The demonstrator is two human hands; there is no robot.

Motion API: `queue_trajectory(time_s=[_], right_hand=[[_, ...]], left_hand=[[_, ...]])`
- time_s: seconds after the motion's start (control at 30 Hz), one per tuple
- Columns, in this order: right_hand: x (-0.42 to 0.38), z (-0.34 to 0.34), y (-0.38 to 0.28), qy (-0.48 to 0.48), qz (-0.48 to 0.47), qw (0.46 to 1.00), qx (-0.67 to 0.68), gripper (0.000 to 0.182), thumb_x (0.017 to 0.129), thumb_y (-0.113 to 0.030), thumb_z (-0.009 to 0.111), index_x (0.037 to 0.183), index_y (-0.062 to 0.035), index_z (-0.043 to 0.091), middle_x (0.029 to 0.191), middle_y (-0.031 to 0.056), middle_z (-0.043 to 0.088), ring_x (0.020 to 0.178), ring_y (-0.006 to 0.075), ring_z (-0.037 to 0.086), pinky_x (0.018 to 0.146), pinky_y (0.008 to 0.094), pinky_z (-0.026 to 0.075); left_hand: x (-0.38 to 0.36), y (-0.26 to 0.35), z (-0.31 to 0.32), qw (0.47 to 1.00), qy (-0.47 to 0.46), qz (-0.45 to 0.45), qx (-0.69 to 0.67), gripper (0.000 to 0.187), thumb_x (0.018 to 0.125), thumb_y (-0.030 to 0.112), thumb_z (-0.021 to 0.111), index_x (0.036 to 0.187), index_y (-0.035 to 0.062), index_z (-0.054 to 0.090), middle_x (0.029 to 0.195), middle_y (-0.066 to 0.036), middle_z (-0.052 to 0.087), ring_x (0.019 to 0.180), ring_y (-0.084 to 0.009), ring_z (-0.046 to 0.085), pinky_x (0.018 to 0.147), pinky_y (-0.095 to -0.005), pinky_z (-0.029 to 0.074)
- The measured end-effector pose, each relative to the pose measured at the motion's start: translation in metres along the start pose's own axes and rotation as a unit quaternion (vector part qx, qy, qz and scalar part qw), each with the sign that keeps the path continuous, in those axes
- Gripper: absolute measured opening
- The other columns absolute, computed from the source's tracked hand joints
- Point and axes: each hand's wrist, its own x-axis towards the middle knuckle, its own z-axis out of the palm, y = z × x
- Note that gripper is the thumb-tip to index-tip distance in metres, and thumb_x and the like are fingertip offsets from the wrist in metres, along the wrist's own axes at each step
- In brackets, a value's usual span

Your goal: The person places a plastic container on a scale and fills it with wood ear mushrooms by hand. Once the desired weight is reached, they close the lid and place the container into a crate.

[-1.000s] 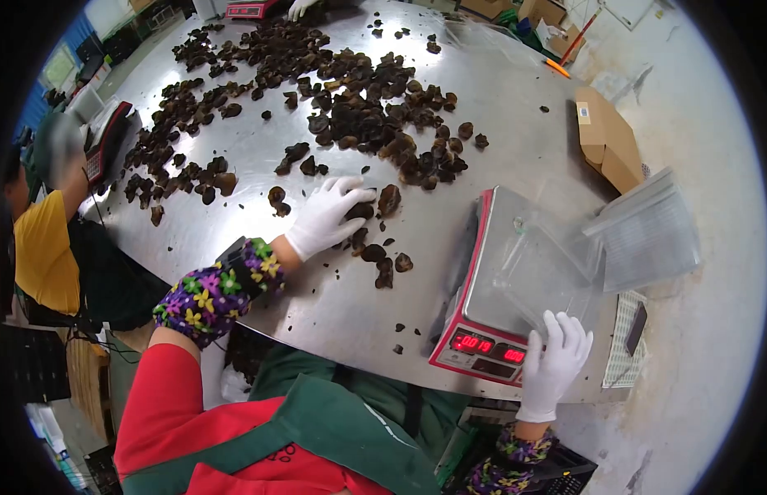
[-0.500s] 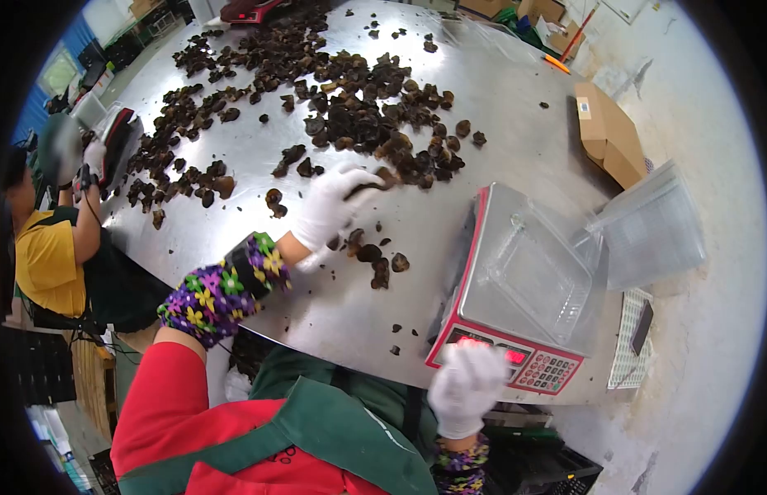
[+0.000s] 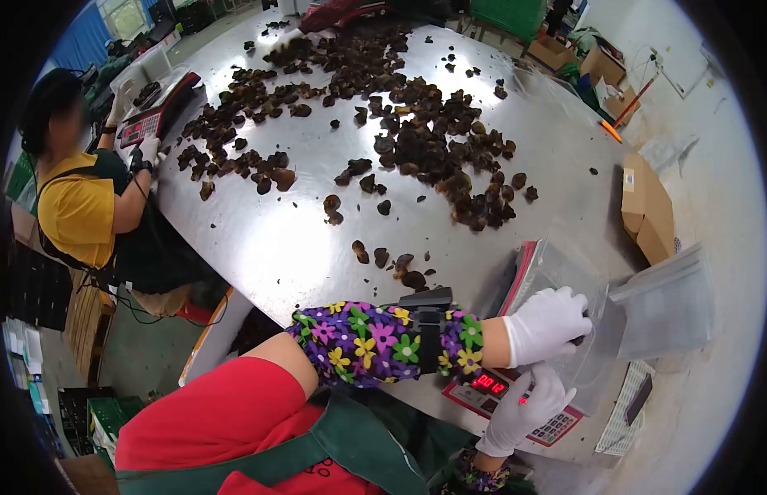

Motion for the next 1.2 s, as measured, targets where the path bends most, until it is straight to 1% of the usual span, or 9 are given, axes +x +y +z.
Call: queue_trajectory(time_s=[0.1,0.23,0.47,0.63,0.77,0.8,0.83,0.97,1.2], right_hand=[[0.001,-0.002,-0.003,0.018,-0.015,1.000,-0.017,0.026,0.089,0.001,0.059,0.113,-0.0074,0.065,0.112,0.0046,0.064,0.107,0.0264,0.059,0.117,0.0560,0.021],[-0.003,-0.021,-0.035,0.055,-0.050,0.997,0.014,0.029,0.085,0.005,0.058,0.111,-0.0051,0.064,0.109,0.0075,0.063,0.106,0.0296,0.058,0.103,0.0511,0.039],[-0.050,0.015,-0.091,-0.100,-0.154,0.954,0.238,0.033,0.075,0.000,0.067,0.107,-0.0099,0.068,0.108,0.0062,0.063,0.100,0.0274,0.060,0.089,0.0419,0.049],[-0.063,0.049,-0.105,-0.136,-0.186,0.938,0.260,0.034,0.074,-0.002,0.069,0.107,-0.0108,0.069,0.108,0.0058,0.064,0.099,0.0283,0.061,0.088,0.0409,0.050],[-0.075,0.075,-0.095,-0.121,-0.202,0.933,0.272,0.027,0.078,0.003,0.061,0.101,-0.0083,0.068,0.102,0.0111,0.066,0.095,0.0325,0.062,0.089,0.0457,0.050],[-0.081,0.073,-0.085,-0.187,-0.200,0.926,0.258,0.035,0.086,-0.012,0.067,0.120,-0.0108,0.065,0.121,0.0130,0.063,0.114,0.0327,0.058,0.097,0.0488,0.047],[-0.063,0.062,-0.104,-0.145,-0.210,0.930,0.266,0.026,0.084,0.002,0.062,0.107,-0.0083,0.068,0.105,0.0106,0.066,0.099,0.0310,0.062,0.088,0.0430,0.051],[-0.064,0.069,-0.104,-0.173,-0.211,0.925,0.266,0.026,0.083,0.000,0.064,0.108,-0.0093,0.069,0.108,0.0110,0.066,0.102,0.0310,0.061,0.090,0.0430,0.050],[-0.076,0.086,-0.100,-0.121,-0.230,0.933,0.249,0.026,0.080,0.000,0.062,0.103,-0.0095,0.069,0.104,0.0100,0.066,0.098,0.0310,0.062,0.089,0.0447,0.049]], left_hand=[[-0.028,-0.004,-0.013,0.978,0.186,0.076,-0.062,0.039,0.075,0.032,0.078,0.108,0.0123,0.068,0.112,-0.012,0.062,0.106,-0.0357,0.059,0.086,-0.0455,0.051],[-0.069,-0.064,-0.067,0.975,0.205,0.034,-0.078,0.032,0.082,0.030,0.073,0.108,0.0111,0.070,0.115,-0.018,0.064,0.108,-0.0374,0.059,0.094,-0.0444,0.048],[-0.153,-0.259,-0.142,0.894,0.142,-0.320,0.279,0.063,0.083,0.055,0.069,0.133,0.0187,0.059,0.136,-0.021,0.054,0.125,-0.0397,0.050,0.103,-0.0504,0.041],[-0.179,-0.283,-0.147,0.917,0.021,-0.286,0.276,0.063,0.080,0.054,0.069,0.134,0.0251,0.059,0.117,-0.014,0.060,0.111,-0.0377,0.058,0.090,-0.0499,0.049],[-0.183,-0.273,-0.151,0.967,0.098,-0.108,0.207,0.028,0.076,0.034,0.074,0.087,0.0091,0.069,0.089,-0.014,0.064,0.090,-0.0331,0.062,0.081,-0.0460,0.051],[-0.185,-0.279,-0.146,0.968,0.082,-0.119,0.207,0.028,0.078,0.034,0.074,0.092,0.0109,0.068,0.093,-0.013,0.062,0.092,-0.0333,0.061,0.080,-0.0448,0.052],[-0.187,-0.289,-0.138,0.963,0.066,-0.147,0.214,0.030,0.079,0.035,0.073,0.099,0.0135,0.068,0.097,-0.012,0.061,0.094,-0.0337,0.061,0.079,-0.0448,0.052],[-0.181,-0.289,-0.133,0.958,0.023,-0.181,0.221,0.038,0.085,0.036,0.070,0.121,0.0258,0.067,0.104,-0.011,0.057,0.098,-0.0325,0.060,0.077,-0.0444,0.054],[-0.171,-0.303,-0.130,0.951,0.015,-0.151,0.269,0.016,0.079,0.023,0.067,0.089,0.0114,0.071,0.090,-0.013,0.064,0.085,-0.0329,0.065,0.073,-0.0453,0.056]])
